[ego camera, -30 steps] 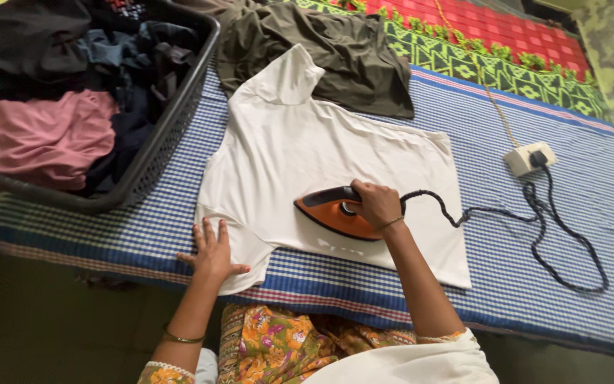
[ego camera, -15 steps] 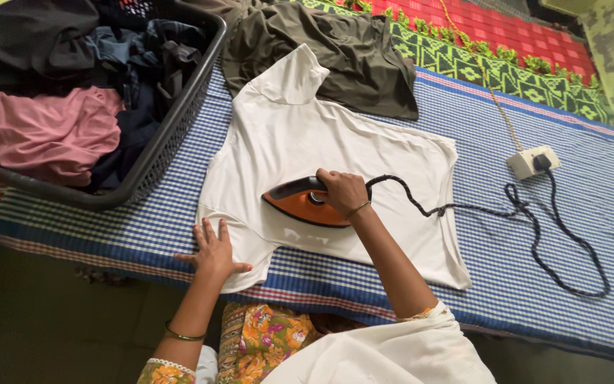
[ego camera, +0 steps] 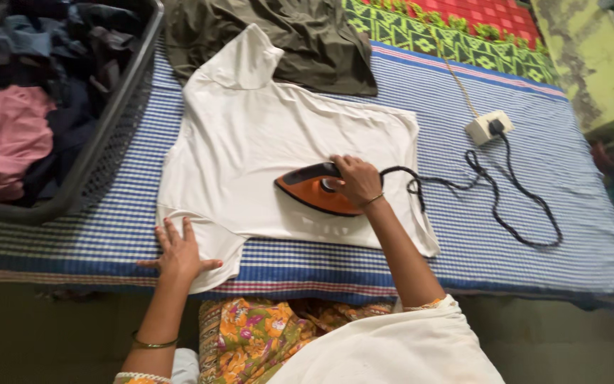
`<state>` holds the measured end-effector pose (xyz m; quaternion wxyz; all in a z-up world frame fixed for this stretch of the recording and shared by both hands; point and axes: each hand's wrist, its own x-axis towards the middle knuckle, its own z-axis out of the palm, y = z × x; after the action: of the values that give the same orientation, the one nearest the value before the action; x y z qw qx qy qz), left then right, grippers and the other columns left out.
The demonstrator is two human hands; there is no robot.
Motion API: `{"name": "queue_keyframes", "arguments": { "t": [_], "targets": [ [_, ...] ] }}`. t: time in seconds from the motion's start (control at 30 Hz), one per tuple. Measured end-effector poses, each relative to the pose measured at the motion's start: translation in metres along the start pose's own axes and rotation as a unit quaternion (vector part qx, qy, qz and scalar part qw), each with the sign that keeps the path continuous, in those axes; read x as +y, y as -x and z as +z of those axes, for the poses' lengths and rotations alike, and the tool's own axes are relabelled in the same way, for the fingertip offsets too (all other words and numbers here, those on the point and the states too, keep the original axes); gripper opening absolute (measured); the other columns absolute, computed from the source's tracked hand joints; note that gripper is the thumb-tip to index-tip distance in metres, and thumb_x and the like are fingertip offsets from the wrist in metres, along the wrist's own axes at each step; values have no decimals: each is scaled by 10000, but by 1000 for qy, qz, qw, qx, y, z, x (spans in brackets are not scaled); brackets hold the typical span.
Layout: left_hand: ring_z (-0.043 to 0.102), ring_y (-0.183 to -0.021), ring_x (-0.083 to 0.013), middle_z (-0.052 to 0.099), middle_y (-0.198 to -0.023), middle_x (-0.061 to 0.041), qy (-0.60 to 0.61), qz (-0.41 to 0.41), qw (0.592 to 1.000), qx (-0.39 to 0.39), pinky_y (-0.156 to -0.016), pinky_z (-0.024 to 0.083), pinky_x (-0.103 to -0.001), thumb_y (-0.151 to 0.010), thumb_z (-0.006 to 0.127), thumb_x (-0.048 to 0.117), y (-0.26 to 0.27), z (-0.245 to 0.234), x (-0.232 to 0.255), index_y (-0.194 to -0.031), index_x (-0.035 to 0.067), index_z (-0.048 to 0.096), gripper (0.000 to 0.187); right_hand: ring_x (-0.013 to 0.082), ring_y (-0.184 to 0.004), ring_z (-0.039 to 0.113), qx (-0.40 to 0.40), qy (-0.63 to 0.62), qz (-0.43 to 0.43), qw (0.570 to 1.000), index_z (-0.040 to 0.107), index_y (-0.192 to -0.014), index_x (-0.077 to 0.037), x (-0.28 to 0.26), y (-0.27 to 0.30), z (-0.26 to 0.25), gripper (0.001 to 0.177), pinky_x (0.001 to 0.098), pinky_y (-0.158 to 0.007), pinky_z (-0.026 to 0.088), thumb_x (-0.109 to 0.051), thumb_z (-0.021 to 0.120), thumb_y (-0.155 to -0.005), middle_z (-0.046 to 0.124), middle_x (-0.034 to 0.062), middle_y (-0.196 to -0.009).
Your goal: The person irons a white t-shirt laid out on a bed. They use an electric iron to smooth the fabric, moving it across the front and sleeves while holding the shirt in place with their left hand. The person adjusts the shirt's position multiple times to ensure even coverage.
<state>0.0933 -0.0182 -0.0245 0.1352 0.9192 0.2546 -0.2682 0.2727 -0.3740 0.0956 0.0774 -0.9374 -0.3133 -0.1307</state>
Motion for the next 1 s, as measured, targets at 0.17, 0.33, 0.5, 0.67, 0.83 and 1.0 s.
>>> {"name": "queue_keyframes", "arguments": {
  "t": [0.17, 0.33, 0.5, 0.67, 0.83, 1.0],
  "targets": [
    [-109, -1563, -383, -121, -1710, -134, 8, 10, 1000, 16, -1007, 128, -892, -486, 937, 696, -4, 4, -4, -1636, 262, 18, 1534, 336, -1006, 638, 276, 34, -71, 958, 640, -1141, -85, -13, 53, -3, 352, 462, -879, 532, -169, 727, -810, 655, 141, -1085],
    [-108, -1555, -414, -111, -1705, -158, 7, 19, 999, 29, -991, 124, -901, -471, 930, 712, -8, 10, -7, -1631, 255, 31, 1537, 293, -1064, 652, 197, -115, 106, 968, 682, -1065, -79, 29, 151, 60, 175, 410, -949, 551, -30, 702, -899, 656, 88, -1092],
    [-118, -1555, -413, -118, -1703, -158, 9, 15, 999, 28, -989, 134, -904, -451, 945, 700, -16, 16, -8, -1629, 258, 35, 1553, 377, -1153, 623, 112, -94, 171, 974, 678, -1195, -34, 102, 178, 99, 317, 433, -1011, 499, -96, 665, -885, 616, 179, -1249],
    [-125, -1558, -405, -128, -1707, -148, 8, 3, 1000, 24, -998, 149, -900, -457, 959, 680, -20, 18, -8, -1629, 268, 43, 1544, 293, -1231, 603, -77, -189, 353, 913, 407, -1513, -109, 140, 148, 100, 572, 415, -1131, 384, -366, 460, -1006, 310, 128, -1656],
    [-132, -1560, -399, -120, -1708, -132, 7, -6, 1000, 17, -1007, 144, -900, -457, 961, 673, -29, 24, -11, -1632, 287, 27, 1551, 283, -1573, 167, -90, -6, 382, 920, 427, -1534, -155, 172, 150, 97, 632, 620, -1223, 140, -505, 450, -1008, 224, 114, -1677],
    [-129, -1541, -443, -103, -1693, -176, 14, 12, 999, 32, -981, 151, -901, -432, 972, 678, -41, 36, -17, -1629, 254, 36, 1578, 259, -1566, 52, -120, 20, 480, 869, 315, -1594, -200, 195, 180, 91, 743, 683, -1188, 59, -632, 375, -991, 143, 122, -1679]
  ]
}}
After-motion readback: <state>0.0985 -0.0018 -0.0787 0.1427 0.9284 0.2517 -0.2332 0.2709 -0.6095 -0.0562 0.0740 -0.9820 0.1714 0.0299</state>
